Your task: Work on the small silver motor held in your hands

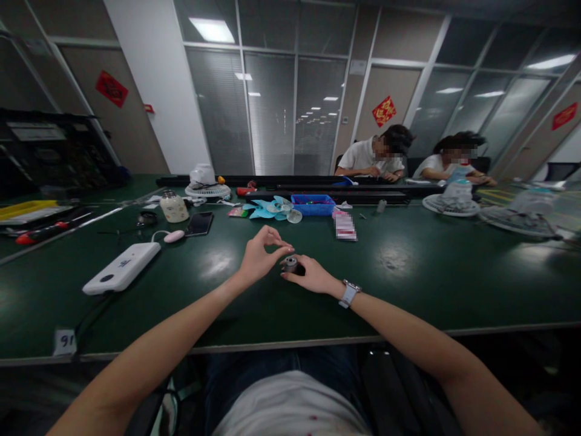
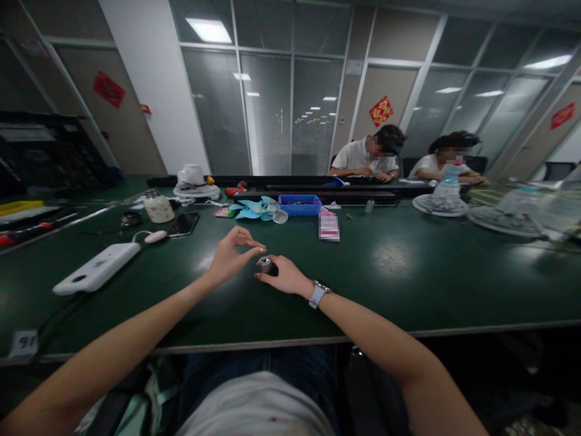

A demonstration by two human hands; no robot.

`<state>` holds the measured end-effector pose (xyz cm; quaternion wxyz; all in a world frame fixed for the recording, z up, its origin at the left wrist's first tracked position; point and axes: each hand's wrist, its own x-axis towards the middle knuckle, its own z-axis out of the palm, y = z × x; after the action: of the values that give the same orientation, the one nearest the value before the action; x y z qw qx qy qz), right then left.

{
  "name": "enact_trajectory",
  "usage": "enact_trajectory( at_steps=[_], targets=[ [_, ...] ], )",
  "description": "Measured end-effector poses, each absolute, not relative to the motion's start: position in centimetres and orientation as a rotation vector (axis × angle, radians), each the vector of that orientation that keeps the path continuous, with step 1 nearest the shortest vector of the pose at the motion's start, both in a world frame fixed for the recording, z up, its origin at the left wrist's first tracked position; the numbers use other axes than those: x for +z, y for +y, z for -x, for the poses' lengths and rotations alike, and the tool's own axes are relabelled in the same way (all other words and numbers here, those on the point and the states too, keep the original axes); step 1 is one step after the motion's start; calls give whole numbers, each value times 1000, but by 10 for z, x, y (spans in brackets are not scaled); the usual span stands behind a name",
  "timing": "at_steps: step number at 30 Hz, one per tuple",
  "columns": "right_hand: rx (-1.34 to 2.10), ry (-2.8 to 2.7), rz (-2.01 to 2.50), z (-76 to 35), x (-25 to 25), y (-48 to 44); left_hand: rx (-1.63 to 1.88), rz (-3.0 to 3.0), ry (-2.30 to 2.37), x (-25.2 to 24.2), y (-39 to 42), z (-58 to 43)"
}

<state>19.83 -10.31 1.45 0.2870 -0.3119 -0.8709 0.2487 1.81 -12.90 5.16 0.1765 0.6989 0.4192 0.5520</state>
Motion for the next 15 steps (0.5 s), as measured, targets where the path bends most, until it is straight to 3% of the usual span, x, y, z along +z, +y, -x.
enact_trajectory(
  at_steps=[5,10,15],
  targets=[
    [685,-2341,821,-199,16,-105,1838,-1804,1526,51,-110,9],
    [680,-2338,840,-199,18,-106,1388,-1763,1942,25,-80,50],
    [704,-2345,849,-200,20,-107,993,-1797,2056,11,-66,69]
  ],
)
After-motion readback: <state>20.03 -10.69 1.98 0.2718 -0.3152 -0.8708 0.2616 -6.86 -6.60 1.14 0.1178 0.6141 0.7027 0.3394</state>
